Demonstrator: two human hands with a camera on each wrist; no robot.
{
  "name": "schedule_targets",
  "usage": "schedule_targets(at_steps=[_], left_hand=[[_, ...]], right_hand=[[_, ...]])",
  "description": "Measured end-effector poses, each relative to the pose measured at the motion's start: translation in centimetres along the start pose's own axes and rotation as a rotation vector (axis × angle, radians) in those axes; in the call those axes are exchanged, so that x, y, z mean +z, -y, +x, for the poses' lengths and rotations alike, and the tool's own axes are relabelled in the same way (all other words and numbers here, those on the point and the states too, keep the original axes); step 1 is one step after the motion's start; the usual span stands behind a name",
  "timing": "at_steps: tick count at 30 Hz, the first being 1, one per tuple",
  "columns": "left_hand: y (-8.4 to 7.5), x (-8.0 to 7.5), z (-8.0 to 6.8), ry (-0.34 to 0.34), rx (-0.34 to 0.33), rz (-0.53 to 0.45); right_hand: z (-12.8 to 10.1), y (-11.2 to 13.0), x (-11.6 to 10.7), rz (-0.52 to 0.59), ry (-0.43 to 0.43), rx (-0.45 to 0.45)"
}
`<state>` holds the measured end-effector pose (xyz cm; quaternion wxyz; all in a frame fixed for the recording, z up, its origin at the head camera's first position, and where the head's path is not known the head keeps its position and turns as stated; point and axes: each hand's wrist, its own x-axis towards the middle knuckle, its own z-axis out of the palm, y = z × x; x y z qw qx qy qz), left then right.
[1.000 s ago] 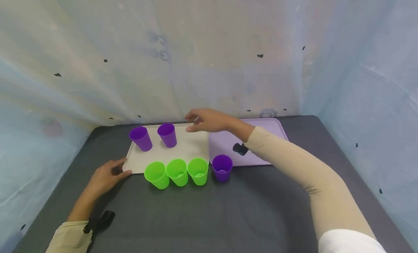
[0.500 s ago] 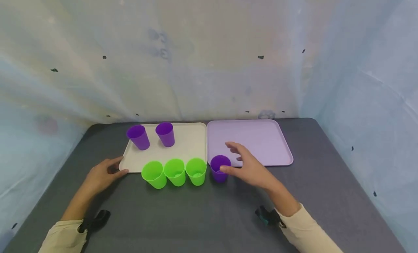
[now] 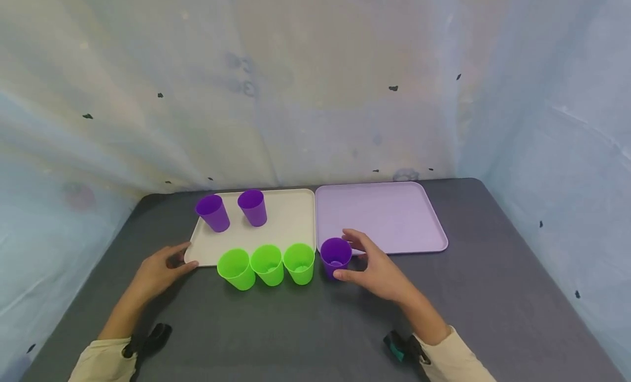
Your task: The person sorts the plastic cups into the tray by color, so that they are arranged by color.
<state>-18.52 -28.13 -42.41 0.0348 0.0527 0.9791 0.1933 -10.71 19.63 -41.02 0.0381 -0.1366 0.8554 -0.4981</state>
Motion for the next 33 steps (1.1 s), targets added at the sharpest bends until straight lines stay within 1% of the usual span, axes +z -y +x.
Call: schedule_targets(at_steps=[3, 5, 15, 18, 25, 30, 33], left_hand=[[0.1, 0.2, -0.3, -0.004, 0.002, 0.002], [-0.1, 0.0, -0.2, -0.004, 0.006, 0.004], [-0.2, 0.2, -0.3, 0.012, -0.015, -0.003], [-0.2, 0.0, -0.2, 0.006, -0.019, -0.007], [-0.1, -0.1, -0.1, 0.013, -0.019, -0.003], [-0.1, -0.1, -0.1, 0.012, -0.024, -0.009], [-0.2, 0.0, -0.1, 0.011, -0.026, -0.008]], right_hand=[[-0.1, -0.3, 0.4, 0.008, -0.002, 0.010], [0.1, -0.4, 0.5, 0.014, -0.010, 0.005], [0.0, -0.8, 0.9, 0.028, -0.043, -0.002], [0.1, -0.7, 1.0, 0.026, -0.053, -0.021], [0.2, -0.8, 1.2, 0.005, -0.067, -0.022], [0.2, -0.8, 1.2, -0.004, -0.057, -0.005], [0.2, -0.9, 1.3, -0.030, -0.043, 0.004]])
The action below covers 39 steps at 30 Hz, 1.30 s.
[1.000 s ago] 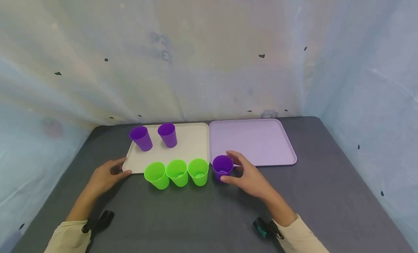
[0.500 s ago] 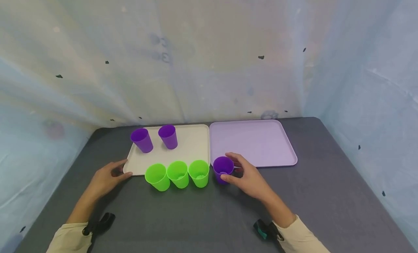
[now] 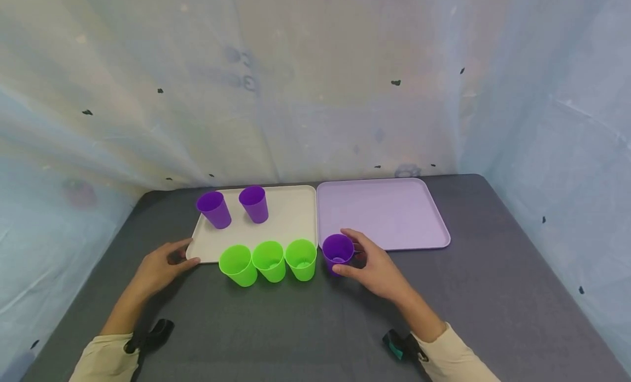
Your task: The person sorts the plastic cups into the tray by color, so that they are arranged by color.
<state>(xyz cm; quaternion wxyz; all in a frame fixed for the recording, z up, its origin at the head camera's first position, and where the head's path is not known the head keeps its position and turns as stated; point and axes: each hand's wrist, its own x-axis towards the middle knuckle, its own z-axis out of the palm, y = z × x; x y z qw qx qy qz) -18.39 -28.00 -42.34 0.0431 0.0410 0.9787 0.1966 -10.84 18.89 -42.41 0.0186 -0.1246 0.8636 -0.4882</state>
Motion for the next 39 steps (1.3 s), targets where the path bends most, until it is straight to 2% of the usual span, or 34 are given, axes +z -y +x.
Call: schedule_targets(at_steps=[7, 18, 25, 39], left_hand=[[-0.08, 0.05, -0.12, 0.007, -0.011, -0.004], [-0.24, -0.08, 0.61, 0.005, 0.014, -0.001], [0.11, -0.08, 0.46, 0.014, 0.001, 0.007], [0.02, -0.20, 0.27, -0.004, 0.007, 0.000]], right_hand=[[-0.02, 0.05, 0.14, -0.037, 0.028, -0.012], [0.03, -0.29, 0.39, -0.049, 0.023, 0.016], [0.15, -0.29, 0.54, -0.096, -0.002, -0.009], [0.32, -0.05, 0.13, -0.121, -0.011, -0.014]])
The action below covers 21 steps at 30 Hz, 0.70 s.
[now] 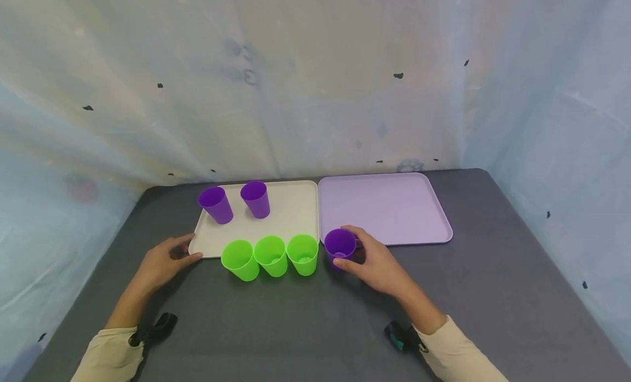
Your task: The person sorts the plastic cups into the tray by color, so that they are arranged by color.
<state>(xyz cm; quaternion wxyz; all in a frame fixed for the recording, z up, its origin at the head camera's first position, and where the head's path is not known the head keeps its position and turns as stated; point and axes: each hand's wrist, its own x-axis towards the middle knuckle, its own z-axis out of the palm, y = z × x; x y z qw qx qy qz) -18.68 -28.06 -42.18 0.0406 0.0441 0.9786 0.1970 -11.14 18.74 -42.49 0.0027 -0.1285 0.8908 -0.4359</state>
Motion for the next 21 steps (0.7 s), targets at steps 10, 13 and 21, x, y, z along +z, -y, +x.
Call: schedule_targets(at_steps=[10, 13, 21], left_hand=[[0.0, -0.1, -0.2, 0.010, -0.008, -0.007], [-0.1, -0.1, -0.4, 0.026, -0.014, -0.019], [0.0, -0.2, -0.4, 0.012, -0.005, -0.015]], right_hand=[[-0.1, 0.4, -0.1, 0.006, -0.007, 0.003], [-0.2, 0.6, -0.1, 0.010, -0.006, 0.011], [-0.4, 1.2, -0.4, 0.059, 0.004, 0.020]])
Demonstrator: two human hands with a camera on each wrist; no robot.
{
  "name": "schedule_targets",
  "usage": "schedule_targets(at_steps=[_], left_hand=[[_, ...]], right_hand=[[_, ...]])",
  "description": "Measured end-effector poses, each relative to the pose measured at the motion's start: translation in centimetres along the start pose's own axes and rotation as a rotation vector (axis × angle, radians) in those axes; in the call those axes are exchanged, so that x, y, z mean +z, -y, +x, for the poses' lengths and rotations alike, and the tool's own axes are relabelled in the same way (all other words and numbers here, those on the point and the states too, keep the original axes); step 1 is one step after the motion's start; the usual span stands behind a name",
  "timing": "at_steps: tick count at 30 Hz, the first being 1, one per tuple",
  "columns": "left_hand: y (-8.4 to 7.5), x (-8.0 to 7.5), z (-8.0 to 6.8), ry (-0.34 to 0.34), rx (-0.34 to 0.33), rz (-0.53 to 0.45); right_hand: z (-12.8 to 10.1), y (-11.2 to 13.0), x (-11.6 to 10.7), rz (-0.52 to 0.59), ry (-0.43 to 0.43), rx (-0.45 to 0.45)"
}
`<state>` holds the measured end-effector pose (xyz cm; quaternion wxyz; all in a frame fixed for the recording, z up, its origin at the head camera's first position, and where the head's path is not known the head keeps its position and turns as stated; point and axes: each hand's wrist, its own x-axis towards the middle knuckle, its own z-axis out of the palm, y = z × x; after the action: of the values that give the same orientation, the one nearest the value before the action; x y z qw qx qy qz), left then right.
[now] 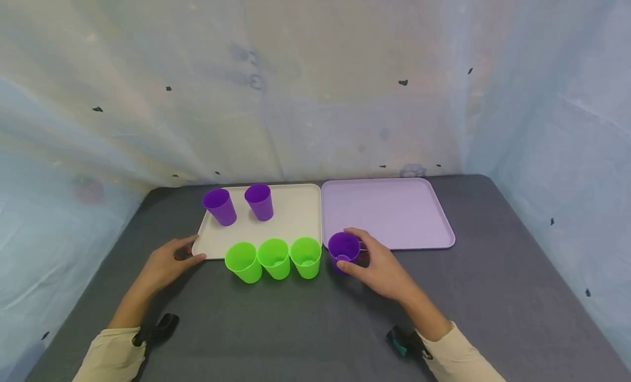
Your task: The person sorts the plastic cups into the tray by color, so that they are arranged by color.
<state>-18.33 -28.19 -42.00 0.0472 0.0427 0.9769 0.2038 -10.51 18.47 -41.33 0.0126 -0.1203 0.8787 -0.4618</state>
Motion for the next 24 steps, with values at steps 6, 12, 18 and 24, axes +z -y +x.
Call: schedule_targets(at_steps=[6, 12, 18, 24], left_hand=[[-0.1, 0.2, 0.0, -0.008, 0.002, -0.001], [-0.1, 0.3, -0.1, 0.009, 0.003, -0.004], [0.0, 0.4, 0.0, 0.010, -0.002, -0.003], [0.0, 0.2, 0.2, 0.000, 0.003, -0.008]], right_hand=[[-0.1, 0.4, -0.8, -0.014, -0.017, 0.002], [-0.3, 0.7, -1.2, -0.047, -0.038, 0.012], [-0.3, 0.8, -1.4, -0.055, -0.046, 0.005], [-0.2, 0.9, -1.6, -0.069, -0.027, 0.000]])
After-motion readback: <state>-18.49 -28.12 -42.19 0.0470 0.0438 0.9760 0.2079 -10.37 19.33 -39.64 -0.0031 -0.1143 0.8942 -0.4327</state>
